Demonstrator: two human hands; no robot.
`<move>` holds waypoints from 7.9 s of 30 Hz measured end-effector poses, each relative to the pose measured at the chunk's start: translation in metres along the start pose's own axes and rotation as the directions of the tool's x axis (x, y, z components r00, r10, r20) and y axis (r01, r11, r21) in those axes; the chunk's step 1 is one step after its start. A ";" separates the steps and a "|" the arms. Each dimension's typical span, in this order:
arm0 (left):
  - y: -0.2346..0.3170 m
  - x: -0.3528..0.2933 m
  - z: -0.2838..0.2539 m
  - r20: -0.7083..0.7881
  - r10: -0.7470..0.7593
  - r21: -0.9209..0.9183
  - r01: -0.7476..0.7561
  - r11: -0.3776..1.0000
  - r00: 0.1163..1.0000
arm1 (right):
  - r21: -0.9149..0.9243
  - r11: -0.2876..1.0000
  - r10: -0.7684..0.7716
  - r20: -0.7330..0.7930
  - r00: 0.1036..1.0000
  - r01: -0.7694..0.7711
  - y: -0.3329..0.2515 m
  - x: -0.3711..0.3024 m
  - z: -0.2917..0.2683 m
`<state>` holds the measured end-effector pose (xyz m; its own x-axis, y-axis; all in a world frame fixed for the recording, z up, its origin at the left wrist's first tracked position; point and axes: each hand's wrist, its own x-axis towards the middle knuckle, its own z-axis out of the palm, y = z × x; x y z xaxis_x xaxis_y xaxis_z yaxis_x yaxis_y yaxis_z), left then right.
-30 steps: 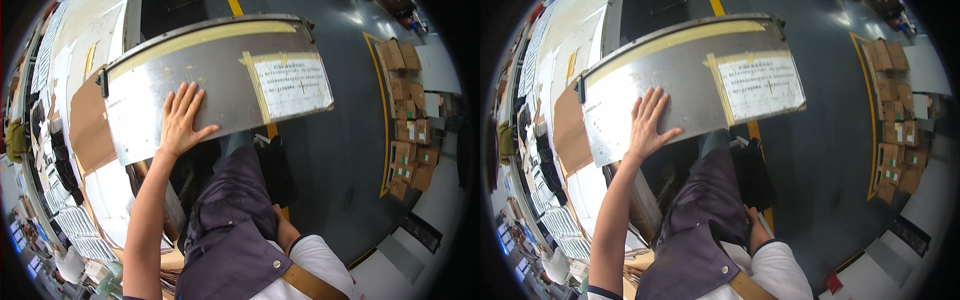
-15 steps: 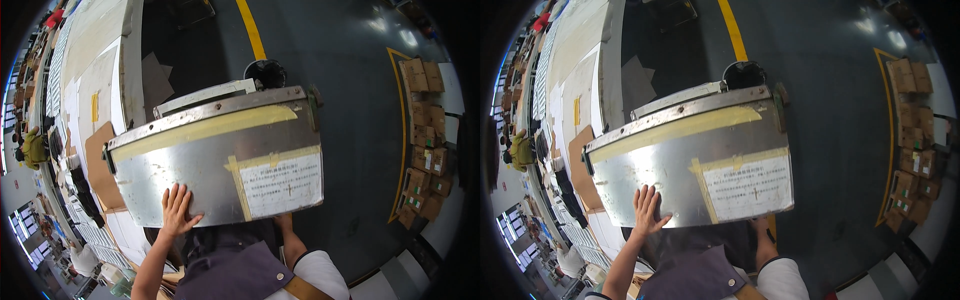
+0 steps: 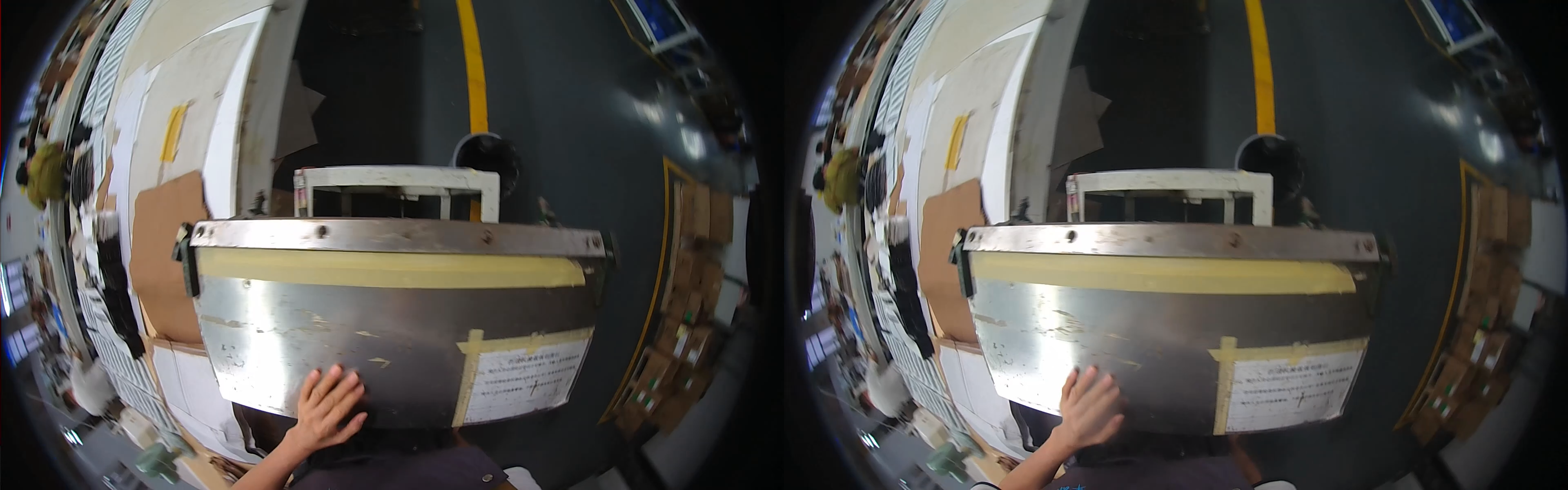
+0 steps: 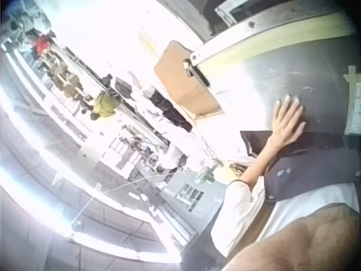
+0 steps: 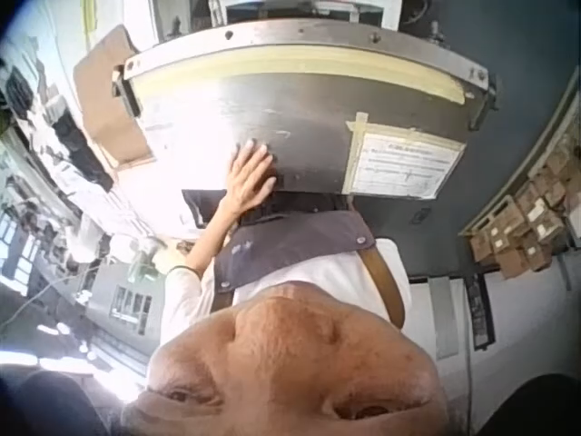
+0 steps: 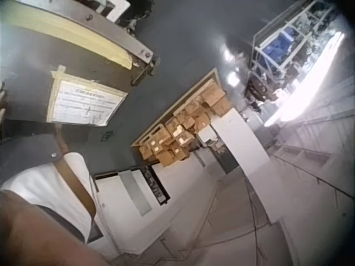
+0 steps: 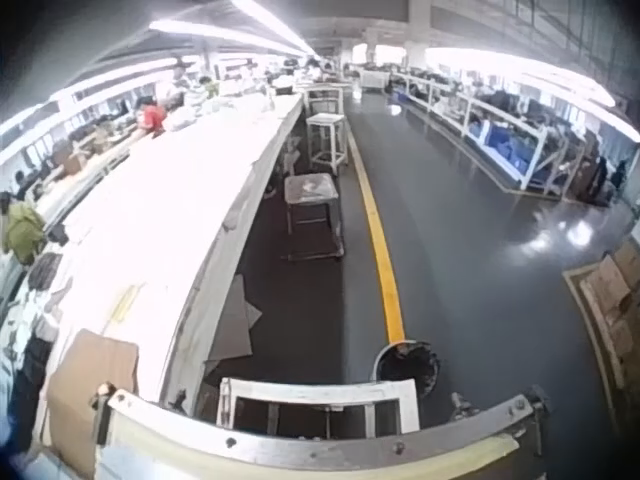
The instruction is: The worker aligns fabric liners onto leather panels and uses a mechanical press to fold and bond the edges.
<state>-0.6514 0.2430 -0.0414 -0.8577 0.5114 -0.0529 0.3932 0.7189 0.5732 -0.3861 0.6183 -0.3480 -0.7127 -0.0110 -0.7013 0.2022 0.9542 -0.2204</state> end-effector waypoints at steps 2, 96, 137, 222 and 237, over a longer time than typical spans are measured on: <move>0.001 -0.036 0.001 -0.084 -0.024 -0.092 0.016 0.996 0.996 | -0.052 0.998 -0.022 0.020 1.000 0.023 0.013 0.017 -0.016; -0.036 -0.355 0.032 -0.822 -0.264 -0.043 0.408 0.912 0.504 | -0.396 -0.421 -0.709 -0.417 -0.569 0.816 -0.652 -0.131 -0.155; -0.050 0.119 -0.011 -0.420 0.298 0.436 -0.097 0.895 0.857 | -0.572 0.621 -0.670 -0.742 -0.015 0.536 -0.247 0.096 -0.425; -0.043 0.140 0.000 -0.367 0.244 0.506 -0.028 0.862 0.897 | -0.411 0.885 -0.457 -0.855 0.244 0.219 -0.224 0.085 -0.396; -0.054 0.120 0.007 -0.433 0.232 0.470 -0.001 0.883 0.871 | -0.490 0.851 -0.524 -0.812 0.257 0.188 -0.217 0.084 -0.395</move>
<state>-0.7731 0.2685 -0.0845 -0.7995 0.4083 0.4405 0.5037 0.8553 0.1214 -0.7550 0.5289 -0.0909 -0.8344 -0.2598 0.4860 -0.2908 0.9567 0.0123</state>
